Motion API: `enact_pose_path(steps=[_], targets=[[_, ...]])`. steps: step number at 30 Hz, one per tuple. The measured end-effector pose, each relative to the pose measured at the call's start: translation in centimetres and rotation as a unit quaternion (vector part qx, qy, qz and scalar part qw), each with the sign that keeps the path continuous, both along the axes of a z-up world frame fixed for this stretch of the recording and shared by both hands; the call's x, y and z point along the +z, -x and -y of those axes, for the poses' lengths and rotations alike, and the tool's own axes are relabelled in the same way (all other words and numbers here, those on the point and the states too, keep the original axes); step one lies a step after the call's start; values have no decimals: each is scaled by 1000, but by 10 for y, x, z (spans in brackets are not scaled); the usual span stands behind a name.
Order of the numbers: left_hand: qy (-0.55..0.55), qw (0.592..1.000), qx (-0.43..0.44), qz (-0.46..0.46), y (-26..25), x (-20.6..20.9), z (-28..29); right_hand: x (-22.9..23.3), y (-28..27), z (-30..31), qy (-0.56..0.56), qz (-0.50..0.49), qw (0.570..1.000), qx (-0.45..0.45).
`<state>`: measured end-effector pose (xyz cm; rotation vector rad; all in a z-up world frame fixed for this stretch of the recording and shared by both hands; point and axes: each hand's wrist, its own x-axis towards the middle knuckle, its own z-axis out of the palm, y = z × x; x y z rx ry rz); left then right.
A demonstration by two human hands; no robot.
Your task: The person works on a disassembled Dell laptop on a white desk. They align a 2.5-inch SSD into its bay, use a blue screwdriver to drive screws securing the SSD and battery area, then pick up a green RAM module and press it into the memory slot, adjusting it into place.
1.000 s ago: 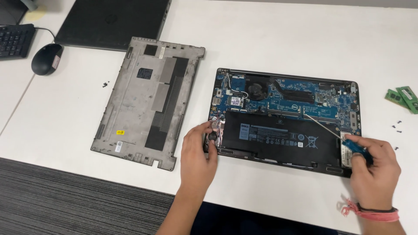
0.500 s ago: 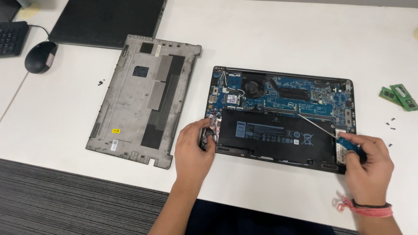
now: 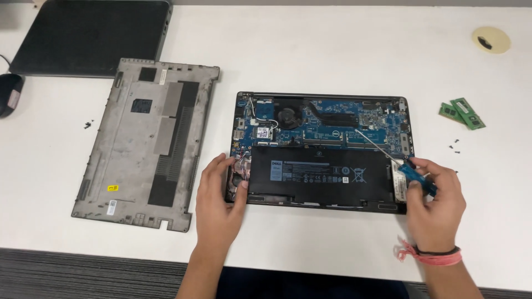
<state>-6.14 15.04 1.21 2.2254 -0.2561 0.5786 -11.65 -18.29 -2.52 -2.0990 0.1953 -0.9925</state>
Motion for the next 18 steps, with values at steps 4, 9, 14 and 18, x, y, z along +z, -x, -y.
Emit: enact_pose_path(steps=[4, 9, 14, 18], targets=[[-71, 997, 22, -24, 0, -1, 4, -4, 4, -1, -1, -29, 1000, -8], [-117, 991, 37, -51, -3, -7, 3, 0, 5, -8, 18, -20, 999, -34], [-127, 988, 39, -75, -6, -4, 3, 9, 9, -9, 11, 4, 1000, -5], [-135, 984, 41, -105, -8, -10, 1, 31, 3, -5, -75, -14, 997, 1]])
